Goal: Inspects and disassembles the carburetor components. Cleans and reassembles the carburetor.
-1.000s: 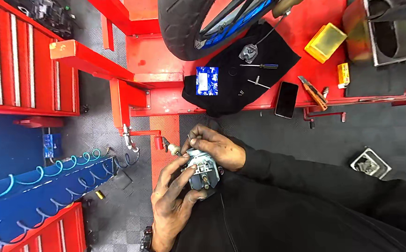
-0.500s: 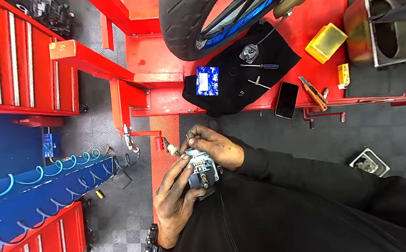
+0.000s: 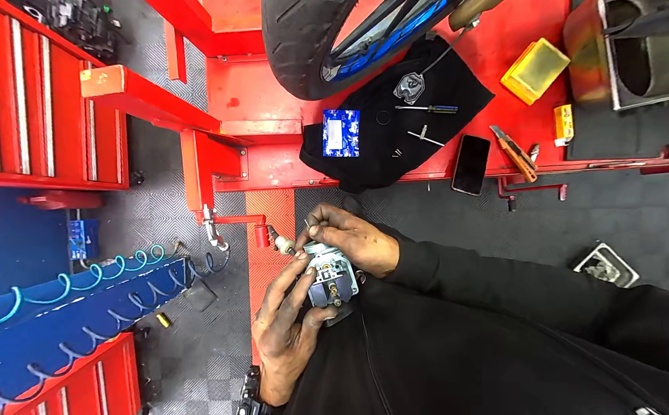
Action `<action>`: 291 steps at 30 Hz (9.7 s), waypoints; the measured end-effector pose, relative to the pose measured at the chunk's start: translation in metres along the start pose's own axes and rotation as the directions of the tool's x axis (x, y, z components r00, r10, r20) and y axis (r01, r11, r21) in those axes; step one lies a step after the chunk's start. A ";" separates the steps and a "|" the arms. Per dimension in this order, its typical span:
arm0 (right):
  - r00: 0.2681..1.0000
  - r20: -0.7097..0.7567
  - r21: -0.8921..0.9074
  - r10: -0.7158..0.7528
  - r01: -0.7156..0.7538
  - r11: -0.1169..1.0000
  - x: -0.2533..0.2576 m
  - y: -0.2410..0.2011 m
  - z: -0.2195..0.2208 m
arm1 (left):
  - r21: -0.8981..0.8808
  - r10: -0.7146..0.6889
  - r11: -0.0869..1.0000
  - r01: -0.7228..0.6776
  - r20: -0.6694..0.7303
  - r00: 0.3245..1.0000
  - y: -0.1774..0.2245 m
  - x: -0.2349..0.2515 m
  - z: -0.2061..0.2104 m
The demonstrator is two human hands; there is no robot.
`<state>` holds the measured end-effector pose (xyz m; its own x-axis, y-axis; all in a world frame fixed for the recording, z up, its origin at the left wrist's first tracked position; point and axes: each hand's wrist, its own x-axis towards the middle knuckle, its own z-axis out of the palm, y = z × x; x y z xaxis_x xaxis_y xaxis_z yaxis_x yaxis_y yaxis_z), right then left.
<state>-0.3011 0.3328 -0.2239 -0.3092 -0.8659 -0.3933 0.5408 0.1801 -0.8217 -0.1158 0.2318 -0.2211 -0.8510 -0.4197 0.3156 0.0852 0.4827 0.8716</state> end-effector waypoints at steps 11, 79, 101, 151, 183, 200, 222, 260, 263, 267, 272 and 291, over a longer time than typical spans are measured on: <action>1.000 -0.003 0.025 0.003 -0.003 1.000 -0.002 0.000 0.001 | 0.005 -0.003 1.000 0.003 0.018 1.000 0.002 -0.001 0.000; 0.855 0.513 -0.708 0.070 0.376 0.597 0.003 -0.060 -0.065 | -0.202 -0.138 0.968 0.147 0.057 0.989 -0.009 0.004 0.020; 0.841 0.518 -0.740 0.160 0.345 0.577 -0.009 -0.069 -0.062 | -0.275 -0.108 0.955 0.109 0.018 0.994 -0.006 -0.006 0.023; 0.916 0.391 -0.567 0.084 0.168 0.807 -0.011 -0.065 -0.075 | -0.351 -0.096 0.929 0.119 0.084 0.992 -0.012 0.016 0.029; 0.950 0.228 -0.292 -0.213 0.275 0.916 -0.022 -0.050 -0.116 | -0.356 -0.341 0.809 0.468 0.365 0.866 -0.007 0.050 0.054; 0.961 0.093 -0.640 0.262 -0.143 0.755 -0.037 0.053 -0.215 | -0.436 -0.367 0.823 0.364 0.080 0.927 -0.009 0.054 0.084; 0.510 -0.827 -0.523 -0.236 -0.546 0.655 0.081 -0.034 -0.385 | -0.338 -0.377 0.867 0.365 0.033 0.926 0.010 0.041 0.092; 0.712 0.537 -0.404 -0.453 0.688 0.603 -0.081 -0.131 -0.044 | -0.423 -0.200 0.833 0.356 0.370 0.907 0.003 0.047 0.001; 0.696 0.615 -0.431 -0.372 0.691 0.580 -0.065 -0.139 -0.032 | -0.436 -0.206 0.806 0.400 0.426 0.881 0.007 0.048 -0.010; 0.662 0.675 -0.431 -0.327 0.713 0.554 -0.052 -0.136 -0.019 | -0.473 -0.213 0.781 0.408 0.412 0.886 0.008 0.045 -0.016; 0.656 0.695 -0.447 -0.293 0.714 0.539 -0.043 -0.130 -0.014 | -0.505 -0.178 0.789 0.350 0.357 0.917 0.009 0.041 -0.018; 0.668 0.691 -0.512 -0.275 0.721 0.466 -0.041 -0.104 -0.029 | -0.482 -0.186 0.815 0.322 0.309 0.933 0.009 0.033 -0.001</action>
<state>-0.3677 0.3629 -0.1344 0.1851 -0.9508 0.2483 -0.3718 -0.3016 -0.8779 -0.1423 0.2216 -0.2024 -0.9698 -0.2433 0.0160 0.0446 -0.1123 0.9927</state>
